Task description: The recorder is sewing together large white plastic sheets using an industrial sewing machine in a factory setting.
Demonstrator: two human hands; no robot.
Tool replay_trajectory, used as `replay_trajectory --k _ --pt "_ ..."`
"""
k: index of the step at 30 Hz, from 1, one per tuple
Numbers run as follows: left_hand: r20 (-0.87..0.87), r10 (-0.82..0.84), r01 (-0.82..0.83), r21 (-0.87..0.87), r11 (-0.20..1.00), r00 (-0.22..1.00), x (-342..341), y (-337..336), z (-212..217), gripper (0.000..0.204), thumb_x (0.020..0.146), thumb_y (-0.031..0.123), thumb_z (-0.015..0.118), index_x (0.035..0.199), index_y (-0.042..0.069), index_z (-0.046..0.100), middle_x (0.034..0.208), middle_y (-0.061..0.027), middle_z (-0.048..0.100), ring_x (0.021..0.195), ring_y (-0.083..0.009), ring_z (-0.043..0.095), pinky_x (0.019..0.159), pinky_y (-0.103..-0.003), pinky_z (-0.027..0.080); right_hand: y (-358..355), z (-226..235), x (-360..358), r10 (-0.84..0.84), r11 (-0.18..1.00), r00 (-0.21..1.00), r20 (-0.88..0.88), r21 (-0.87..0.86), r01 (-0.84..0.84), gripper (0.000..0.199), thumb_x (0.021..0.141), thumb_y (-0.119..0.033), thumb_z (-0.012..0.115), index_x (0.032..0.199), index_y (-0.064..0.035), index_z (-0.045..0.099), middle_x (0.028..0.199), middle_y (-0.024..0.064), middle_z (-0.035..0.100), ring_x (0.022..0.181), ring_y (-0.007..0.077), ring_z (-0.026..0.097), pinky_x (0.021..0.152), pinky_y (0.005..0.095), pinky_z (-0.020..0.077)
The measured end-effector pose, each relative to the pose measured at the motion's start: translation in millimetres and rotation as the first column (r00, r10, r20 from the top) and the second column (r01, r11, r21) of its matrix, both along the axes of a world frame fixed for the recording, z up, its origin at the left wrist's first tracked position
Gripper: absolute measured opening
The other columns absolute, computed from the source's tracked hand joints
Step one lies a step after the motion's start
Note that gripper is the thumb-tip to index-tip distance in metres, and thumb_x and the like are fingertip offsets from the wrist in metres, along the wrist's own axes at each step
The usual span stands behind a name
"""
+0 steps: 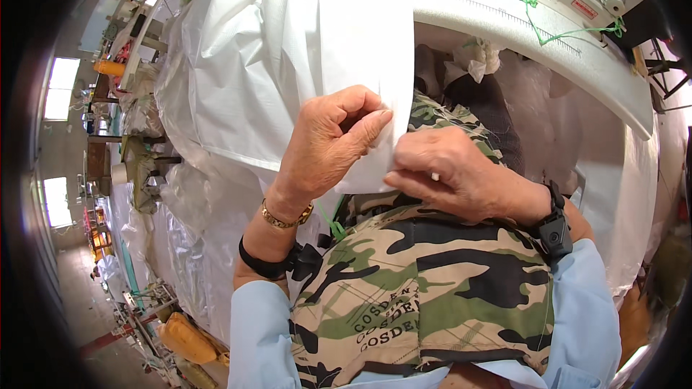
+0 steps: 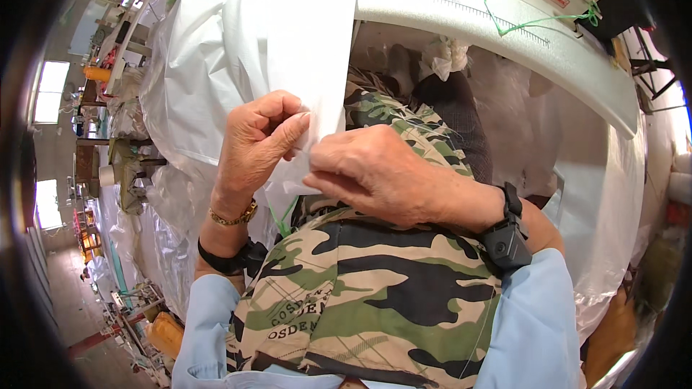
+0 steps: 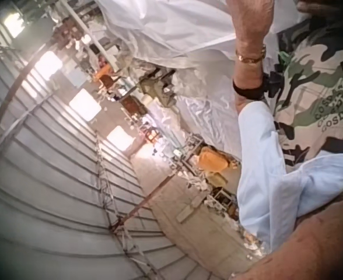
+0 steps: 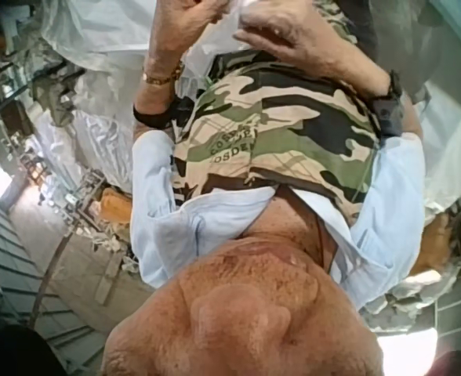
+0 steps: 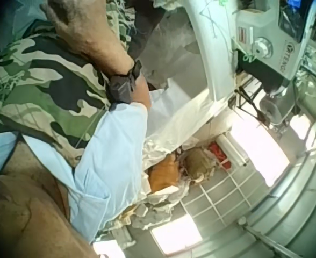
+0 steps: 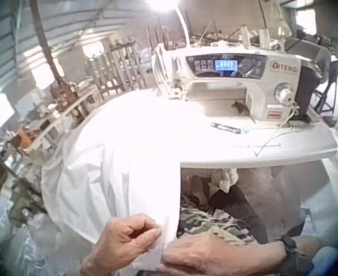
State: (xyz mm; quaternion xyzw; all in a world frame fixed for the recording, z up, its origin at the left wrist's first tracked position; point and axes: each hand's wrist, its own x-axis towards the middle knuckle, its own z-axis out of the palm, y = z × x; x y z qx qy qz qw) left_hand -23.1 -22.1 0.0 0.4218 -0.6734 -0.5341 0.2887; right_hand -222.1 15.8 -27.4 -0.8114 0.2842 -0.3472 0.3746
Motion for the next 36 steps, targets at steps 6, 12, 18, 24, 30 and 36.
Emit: replay_trajectory --k 6,12,18,24,30,36 --pt "0.004 0.016 -0.016 0.003 1.000 1.000 8.1 2.6 -12.9 0.016 0.098 0.008 0.059 0.090 -0.005 0.062 0.070 0.0014 0.057 0.065 -0.0038 0.052 0.058 -0.021 0.045 0.4 -10.5 23.6 0.026 0.988 0.999 -0.034 -0.151 -0.031 0.021 0.086 -0.013 0.067 0.076 -0.0026 0.052 0.068 0.0122 0.055 0.064 0.0331 0.059 0.058 0.0412 0.0468" --pt "0.063 0.065 -0.060 -0.064 0.996 0.996 20.8 1.9 -12.8 0.015 0.098 0.009 0.058 0.091 -0.004 0.062 0.071 0.0053 0.055 0.064 -0.0020 0.046 0.056 -0.020 0.038 -2.3 -19.2 42.0 0.018 0.919 0.995 -0.103 -0.390 -0.057 0.020 0.080 -0.012 0.070 0.078 -0.0036 0.052 0.072 0.0089 0.056 0.068 0.0260 0.061 0.061 0.0388 0.0484" --pt "0.088 0.245 -0.232 -0.136 0.963 0.966 51.7 -5.2 2.8 0.007 0.096 0.004 0.061 0.094 -0.002 0.065 0.078 0.0066 0.058 0.069 0.0007 0.048 0.058 -0.017 0.037 -32.0 -51.1 43.1 -0.010 0.896 0.948 0.317 -0.418 0.149 0.023 0.083 -0.023 0.070 0.093 -0.0054 0.059 0.092 0.0068 0.062 0.089 0.0276 0.062 0.081 0.0389 0.0493" --pt "0.281 0.264 -0.068 -0.555 0.829 0.923 68.7 -52.2 89.5 0.012 0.099 0.006 0.056 0.099 -0.003 0.064 0.082 0.0060 0.056 0.073 -0.0012 0.046 0.064 -0.017 0.038 -115.1 -75.5 90.3 -0.561 0.813 0.819 0.118 0.265 0.518 0.089 0.088 -0.039 0.066 0.148 0.0104 0.021 0.141 0.0319 0.041 0.130 0.0448 0.040 0.115 0.0435 0.0292" --pt "0.502 0.158 0.204 -0.590 0.781 0.850 37.3 -61.7 154.3 0.014 0.099 0.007 0.053 0.097 -0.003 0.062 0.080 -0.0051 0.059 0.072 -0.0095 0.053 0.064 -0.023 0.041 -194.6 27.6 159.3 0.137 0.984 0.902 0.410 0.050 -0.172 0.069 0.085 -0.033 0.067 0.136 0.0055 0.040 0.136 0.0280 0.047 0.126 0.0378 0.047 0.110 0.0402 0.0347" --pt "0.803 0.010 0.608 -0.460 0.648 0.596 37.7 -34.9 62.3 0.014 0.078 -0.005 0.054 0.089 0.004 0.055 0.064 -0.0131 0.054 0.063 -0.0332 0.057 0.063 -0.046 0.043 -135.8 -51.5 102.4 0.137 0.968 0.933 0.332 0.154 -0.197 0.041 0.086 -0.024 0.064 0.120 -0.0013 0.059 0.123 0.0218 0.058 0.113 0.0377 0.055 0.101 0.0429 0.0424"
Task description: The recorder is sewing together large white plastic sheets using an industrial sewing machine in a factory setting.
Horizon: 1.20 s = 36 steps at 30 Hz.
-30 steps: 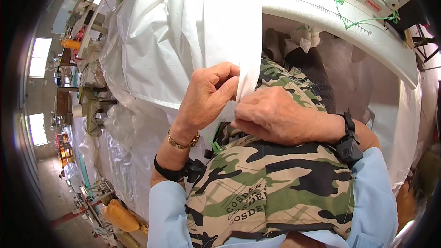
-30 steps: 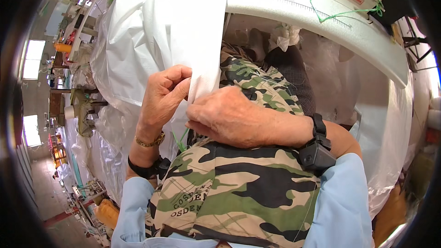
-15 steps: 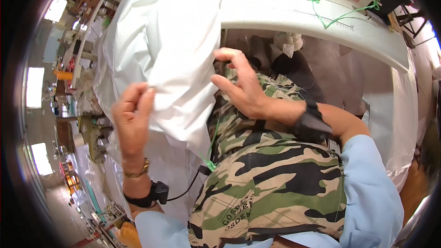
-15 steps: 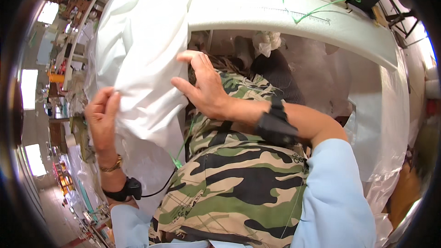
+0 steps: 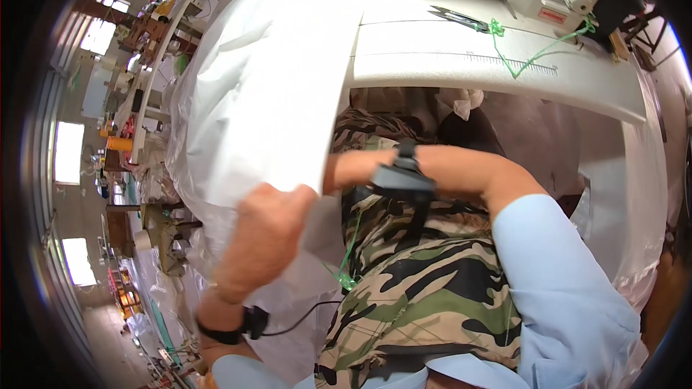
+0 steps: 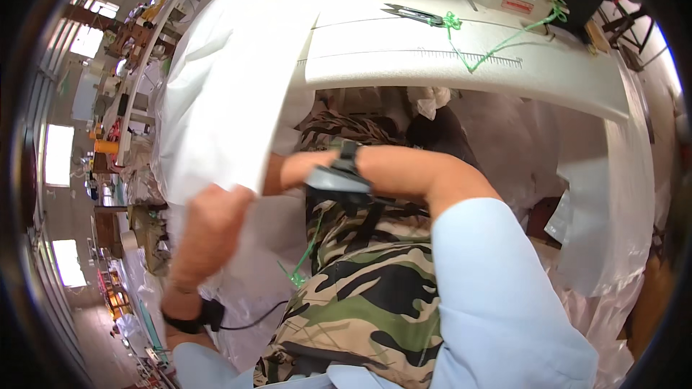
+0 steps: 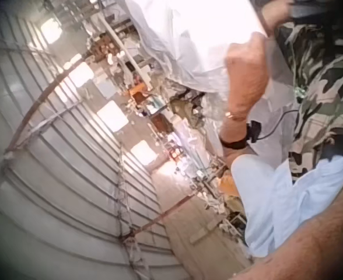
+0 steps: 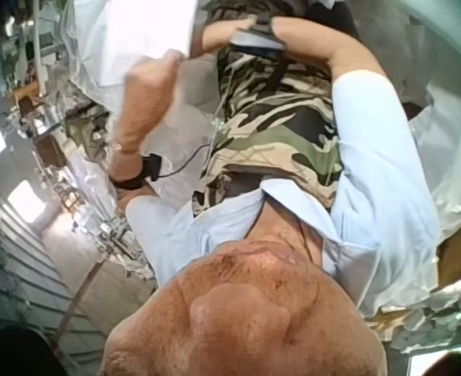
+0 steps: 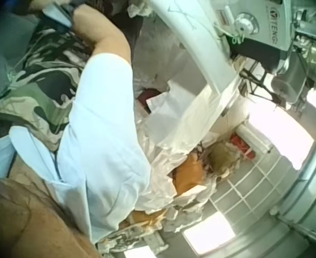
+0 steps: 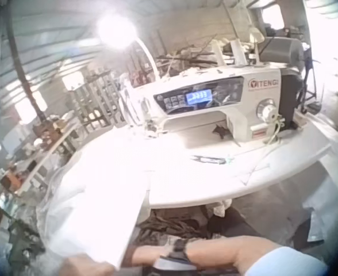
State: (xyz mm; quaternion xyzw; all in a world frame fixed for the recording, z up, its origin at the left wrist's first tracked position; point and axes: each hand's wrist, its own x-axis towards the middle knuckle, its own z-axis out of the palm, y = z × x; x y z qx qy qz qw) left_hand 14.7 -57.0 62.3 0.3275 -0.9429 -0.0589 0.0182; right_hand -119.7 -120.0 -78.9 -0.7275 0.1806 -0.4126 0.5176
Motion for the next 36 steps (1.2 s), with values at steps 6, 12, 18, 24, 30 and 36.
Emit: replay_trajectory --k 6,12,18,24,30,36 --pt "-0.224 0.302 -0.314 -0.016 0.949 0.926 3.3 41.2 -122.7 0.001 0.090 0.002 0.059 0.090 0.003 0.058 0.061 -0.0168 0.051 0.057 -0.0357 0.053 0.056 -0.042 0.041 12.9 -48.5 -65.3 -0.033 0.946 0.634 -0.773 -0.229 -0.230 0.038 0.085 -0.029 0.068 0.109 0.0002 0.063 0.113 0.0238 0.061 0.107 0.0380 0.057 0.090 0.0483 0.0465" --pt "-0.413 0.838 -0.351 0.772 0.530 0.357 7.4 55.6 -147.9 0.013 0.093 0.013 0.065 0.089 0.001 0.062 0.062 0.0106 0.049 0.052 -0.0009 0.043 0.047 -0.022 0.033 29.1 -0.7 -100.0 -0.226 0.813 0.785 -0.577 -0.556 -0.174 0.017 0.083 -0.017 0.070 0.096 -0.0081 0.065 0.098 0.0070 0.063 0.101 0.0247 0.060 0.090 0.0415 0.0477" --pt "-0.151 0.972 0.004 0.988 0.153 0.181 12.8 60.5 -141.2 0.009 0.092 0.011 0.065 0.090 0.002 0.064 0.060 0.0104 0.047 0.048 0.0009 0.035 0.044 -0.018 0.024 29.7 -0.8 -75.1 -0.280 0.574 0.872 -0.402 -0.798 -0.184 0.024 0.083 -0.018 0.069 0.107 -0.0148 0.066 0.114 0.0025 0.058 0.116 0.0217 0.053 0.110 0.0478 0.0359" --pt "-0.110 0.970 0.159 0.984 0.076 0.216 16.8 63.4 -134.4 0.012 0.092 0.014 0.066 0.092 0.002 0.065 0.061 0.0094 0.050 0.049 -0.0008 0.038 0.044 -0.020 0.026 32.7 -0.9 -66.9 -0.145 0.595 0.892 -0.429 -0.758 -0.268 0.013 0.080 -0.018 0.069 0.092 -0.0121 0.066 0.104 0.0005 0.060 0.108 0.0201 0.055 0.108 0.0459 0.0378" --pt "-0.465 0.607 -0.557 0.258 0.789 0.644 -2.5 96.5 -103.1 0.027 0.083 0.015 0.075 0.103 -0.001 0.065 0.071 -0.0035 0.062 0.054 -0.0126 0.049 0.052 -0.025 0.040 36.9 -0.1 -63.3 -0.132 0.602 0.869 -0.477 -0.735 -0.311 0.012 0.087 -0.023 0.062 0.091 -0.0128 0.068 0.091 0.0010 0.059 0.098 0.0196 0.055 0.101 0.0413 0.0395" --pt "-0.501 0.522 -0.522 0.154 0.839 0.691 -20.0 93.3 -109.6 0.061 0.079 -0.003 0.069 0.136 0.000 0.047 0.104 -0.0189 0.064 0.085 -0.0340 0.067 0.070 -0.040 0.053 42.0 0.1 -57.1 -0.211 0.601 0.876 -0.433 -0.765 -0.234 0.013 0.090 -0.025 0.063 0.091 -0.0134 0.068 0.088 0.0001 0.058 0.090 0.0187 0.052 0.089 0.0365 0.0408"
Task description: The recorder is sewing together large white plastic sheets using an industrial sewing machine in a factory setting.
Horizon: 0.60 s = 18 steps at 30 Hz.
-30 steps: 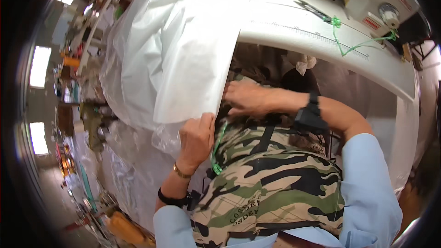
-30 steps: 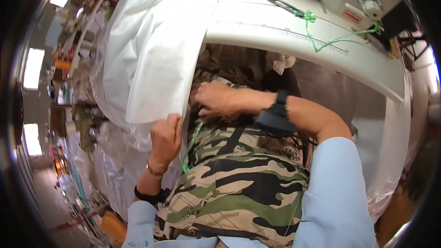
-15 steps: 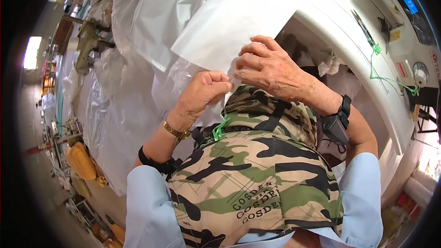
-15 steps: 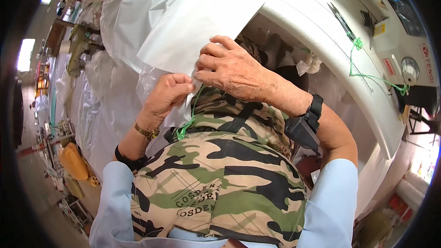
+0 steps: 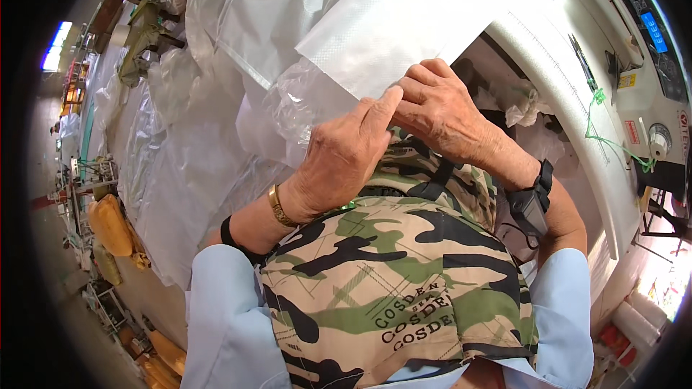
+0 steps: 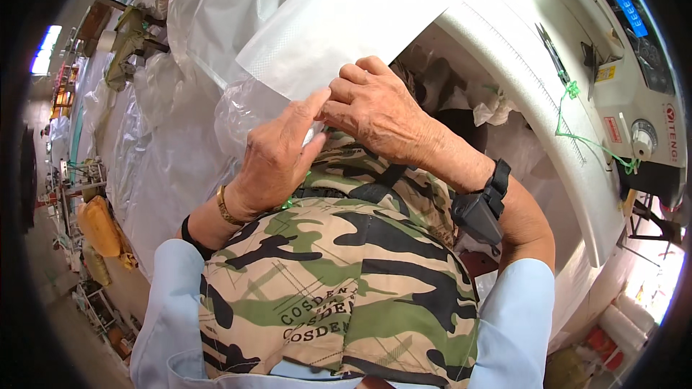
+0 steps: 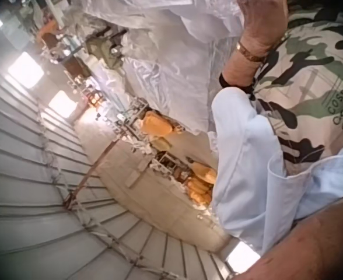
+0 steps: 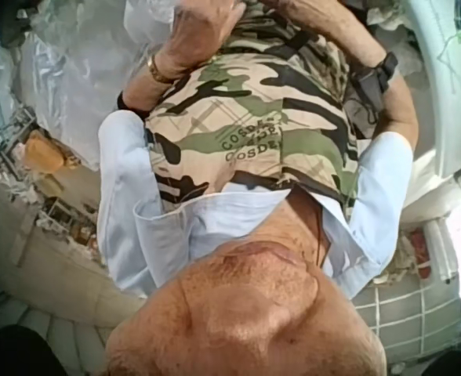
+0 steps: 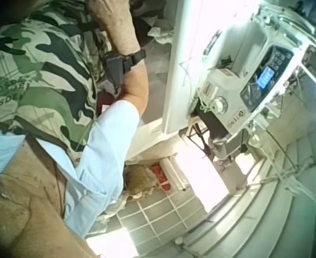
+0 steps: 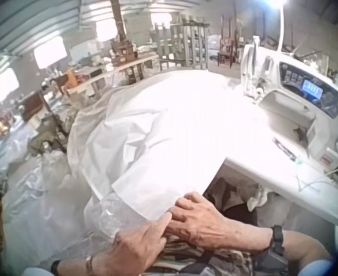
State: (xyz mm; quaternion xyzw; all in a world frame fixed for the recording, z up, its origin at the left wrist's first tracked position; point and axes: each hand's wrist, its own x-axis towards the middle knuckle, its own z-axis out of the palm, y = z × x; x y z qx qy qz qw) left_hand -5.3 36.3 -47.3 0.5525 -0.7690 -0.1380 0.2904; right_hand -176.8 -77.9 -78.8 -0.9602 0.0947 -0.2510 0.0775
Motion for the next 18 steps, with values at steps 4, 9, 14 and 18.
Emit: replay_trajectory --k 4,9,14,18 --pt "0.006 0.070 -0.070 -0.014 0.997 0.997 -0.5 -0.3 -7.4 0.059 0.082 -0.004 0.067 0.137 0.000 0.047 0.102 -0.0203 0.065 0.085 -0.0346 0.067 0.069 -0.040 0.053 3.4 -1.4 0.5 -0.031 0.999 0.999 -0.035 -0.024 0.030 0.013 0.088 -0.025 0.065 0.091 -0.0127 0.068 0.086 0.0003 0.058 0.088 0.0186 0.051 0.084 0.0347 0.0409" --pt "-0.066 0.055 -0.051 0.062 0.997 0.996 3.9 -5.9 -8.1 0.048 0.088 -0.005 0.058 0.134 0.001 0.048 0.097 -0.0228 0.067 0.088 -0.0339 0.069 0.074 -0.036 0.055 -2.7 5.4 -0.4 0.002 1.000 0.999 -0.033 0.017 -0.001 0.014 0.088 -0.024 0.066 0.092 -0.0099 0.067 0.085 0.0018 0.057 0.087 0.0196 0.053 0.083 0.0345 0.0412" --pt "-0.375 0.042 0.020 0.160 0.987 0.926 13.9 -14.6 0.4 0.031 0.090 -0.003 0.056 0.121 0.000 0.055 0.095 -0.0165 0.066 0.080 -0.0239 0.067 0.071 -0.032 0.052 -27.4 29.7 -11.6 -0.037 0.966 0.999 0.025 0.259 0.029 0.012 0.084 -0.018 0.071 0.091 -0.0090 0.069 0.082 0.0022 0.062 0.083 0.0215 0.058 0.083 0.0356 0.0422" --pt "-0.415 0.048 0.013 0.143 0.990 0.909 9.6 -16.4 8.0 0.026 0.086 -0.001 0.065 0.112 0.001 0.062 0.088 -0.0081 0.062 0.067 -0.0125 0.054 0.061 -0.027 0.046 -34.3 38.5 -13.0 -0.067 0.955 0.997 0.030 0.291 0.056 0.009 0.084 -0.018 0.072 0.087 -0.0102 0.069 0.078 0.0006 0.065 0.081 0.0200 0.059 0.086 0.0357 0.0413"
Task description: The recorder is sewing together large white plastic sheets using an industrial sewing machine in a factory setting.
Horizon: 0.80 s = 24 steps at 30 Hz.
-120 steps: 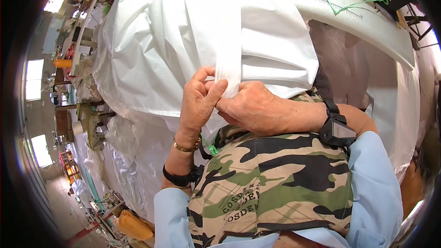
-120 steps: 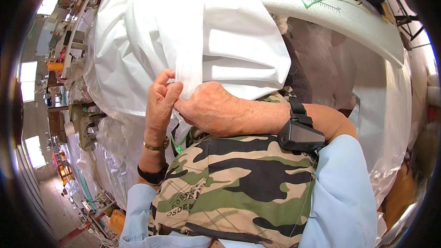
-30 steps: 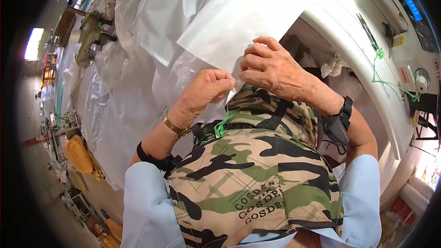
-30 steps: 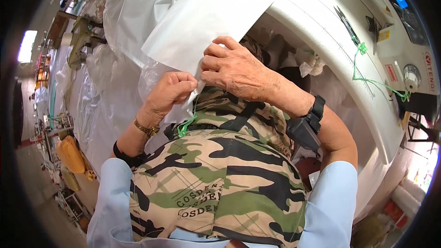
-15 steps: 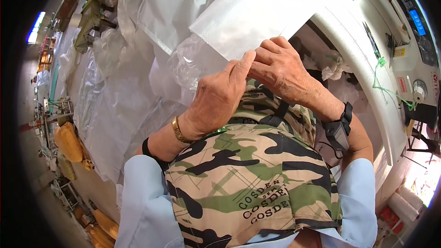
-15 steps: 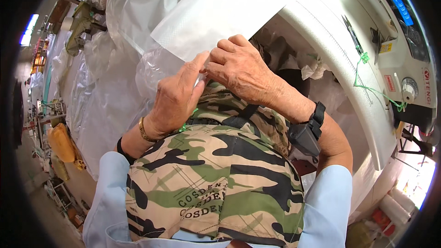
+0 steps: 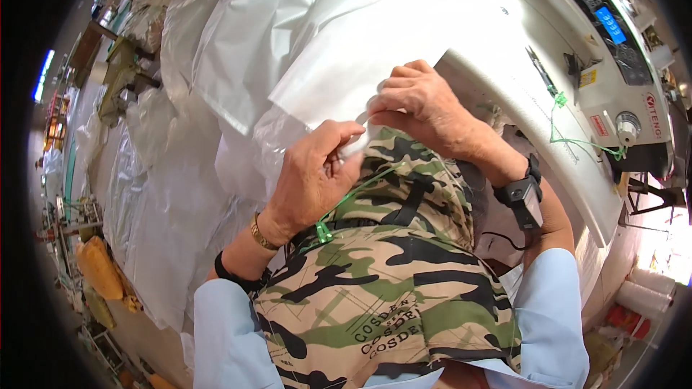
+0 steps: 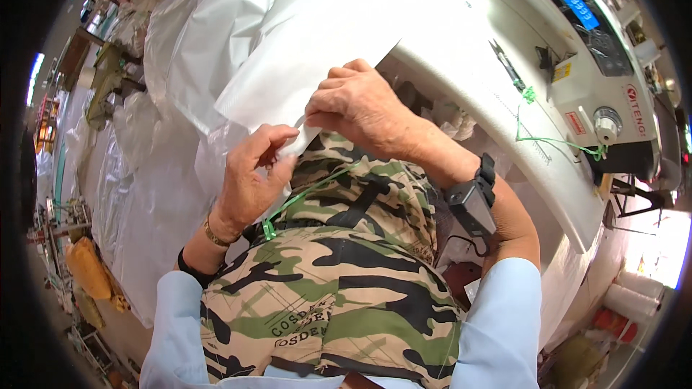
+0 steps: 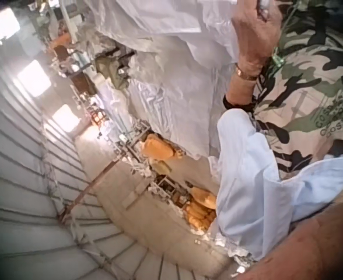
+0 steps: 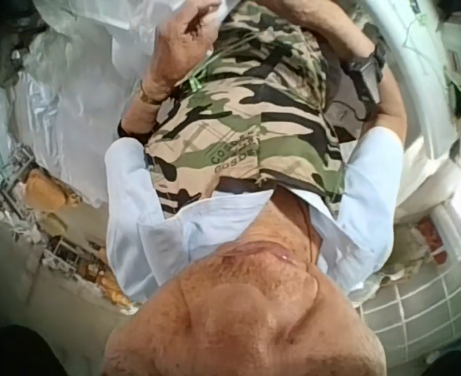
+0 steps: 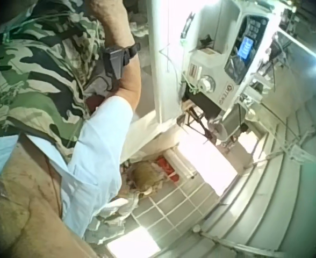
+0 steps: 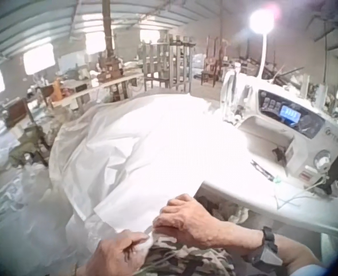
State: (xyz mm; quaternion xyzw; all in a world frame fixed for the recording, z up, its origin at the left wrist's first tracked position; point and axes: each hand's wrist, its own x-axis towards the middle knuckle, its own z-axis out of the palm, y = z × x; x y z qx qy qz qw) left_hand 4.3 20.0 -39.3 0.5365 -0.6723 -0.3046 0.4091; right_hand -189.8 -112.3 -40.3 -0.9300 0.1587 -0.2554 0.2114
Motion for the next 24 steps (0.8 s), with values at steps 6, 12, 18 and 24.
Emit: replay_trajectory --k 6,12,18,24 --pt "0.305 0.097 0.012 -0.336 0.942 0.947 -7.4 -9.4 -3.5 0.037 0.079 0.000 0.074 0.115 0.003 0.067 0.075 -0.0113 0.049 0.058 -0.0240 0.048 0.054 -0.035 0.040 -10.3 0.8 -2.7 -0.035 0.998 0.998 -0.047 -0.048 0.033 0.022 0.084 -0.031 0.072 0.081 -0.0105 0.065 0.075 0.0019 0.063 0.081 0.0211 0.060 0.084 0.0364 0.0423" --pt "0.207 -0.054 0.086 -0.152 0.985 0.977 6.2 -15.2 -3.4 0.029 0.084 -0.001 0.066 0.113 0.000 0.069 0.072 -0.0080 0.053 0.060 -0.0181 0.051 0.056 -0.030 0.040 -39.7 4.4 -12.7 -0.011 0.981 0.992 -0.127 -0.192 -0.013 0.034 0.081 -0.038 0.074 0.075 -0.0108 0.055 0.073 0.0042 0.057 0.079 0.0253 0.060 0.074 0.0370 0.0469" --pt "-0.196 -0.069 0.109 0.202 0.973 0.978 18.5 -32.5 -2.2 0.020 0.088 0.000 0.061 0.104 -0.005 0.070 0.072 -0.0030 0.056 0.065 -0.0078 0.045 0.057 -0.025 0.036 -78.1 -5.1 -33.5 -0.100 0.957 0.993 -0.056 -0.279 0.081 0.040 0.071 -0.039 0.079 0.070 -0.0088 0.054 0.070 0.0042 0.056 0.073 0.0242 0.059 0.069 0.0345 0.0478" --pt "0.059 -0.145 0.143 0.036 0.989 0.988 23.2 -34.2 -11.9 0.020 0.086 -0.003 0.061 0.104 -0.003 0.070 0.065 -0.0106 0.049 0.055 -0.0192 0.047 0.053 -0.031 0.036 -112.9 -9.7 -51.9 -0.187 0.943 0.974 -0.131 -0.300 0.141 0.042 0.076 -0.047 0.075 0.076 -0.0081 0.058 0.075 0.0056 0.057 0.077 0.0276 0.060 0.072 0.0366 0.0499"
